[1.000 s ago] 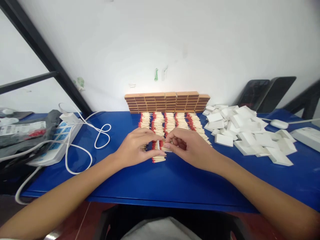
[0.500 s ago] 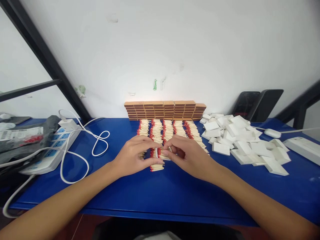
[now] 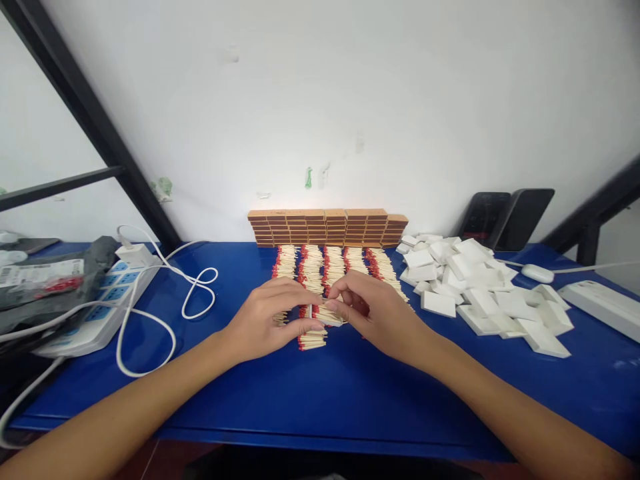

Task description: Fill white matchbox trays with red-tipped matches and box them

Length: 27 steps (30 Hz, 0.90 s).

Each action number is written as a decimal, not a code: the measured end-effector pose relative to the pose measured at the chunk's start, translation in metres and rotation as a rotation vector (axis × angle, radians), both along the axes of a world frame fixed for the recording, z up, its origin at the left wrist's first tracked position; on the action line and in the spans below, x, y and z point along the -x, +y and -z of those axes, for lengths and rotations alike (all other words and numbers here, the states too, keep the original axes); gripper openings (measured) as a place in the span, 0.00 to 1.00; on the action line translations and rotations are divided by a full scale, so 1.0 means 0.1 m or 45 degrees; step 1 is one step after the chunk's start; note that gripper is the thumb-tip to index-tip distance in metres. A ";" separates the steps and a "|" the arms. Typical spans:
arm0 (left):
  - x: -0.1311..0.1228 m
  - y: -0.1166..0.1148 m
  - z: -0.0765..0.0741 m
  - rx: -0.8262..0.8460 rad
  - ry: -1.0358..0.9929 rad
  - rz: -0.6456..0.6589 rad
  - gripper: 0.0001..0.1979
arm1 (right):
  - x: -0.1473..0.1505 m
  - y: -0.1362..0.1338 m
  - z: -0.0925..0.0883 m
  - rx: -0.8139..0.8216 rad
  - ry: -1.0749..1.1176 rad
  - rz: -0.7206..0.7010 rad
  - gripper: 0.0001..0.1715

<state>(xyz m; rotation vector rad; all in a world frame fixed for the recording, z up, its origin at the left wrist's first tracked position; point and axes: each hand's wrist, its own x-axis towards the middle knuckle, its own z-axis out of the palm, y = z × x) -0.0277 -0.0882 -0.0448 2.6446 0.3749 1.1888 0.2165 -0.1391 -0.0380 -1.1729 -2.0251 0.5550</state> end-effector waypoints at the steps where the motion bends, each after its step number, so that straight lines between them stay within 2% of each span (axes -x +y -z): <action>1: 0.00 0.00 0.00 0.005 -0.008 -0.008 0.14 | -0.01 0.00 -0.01 -0.017 -0.008 -0.004 0.11; 10: 0.01 0.01 0.00 0.028 -0.037 -0.081 0.16 | -0.07 0.00 -0.06 -0.015 -0.050 -0.056 0.12; 15: 0.01 0.01 0.01 0.044 -0.034 -0.066 0.16 | -0.04 0.00 -0.03 0.015 0.020 0.012 0.11; 19: 0.01 -0.01 0.00 0.055 -0.035 -0.101 0.18 | -0.05 0.01 -0.02 0.178 0.106 0.054 0.15; 24: 0.01 0.00 0.00 0.028 -0.076 -0.119 0.18 | -0.04 -0.01 -0.05 0.425 0.252 -0.072 0.22; 27: 0.01 0.01 0.00 0.012 -0.067 -0.093 0.17 | -0.01 -0.03 -0.06 0.482 0.314 -0.092 0.25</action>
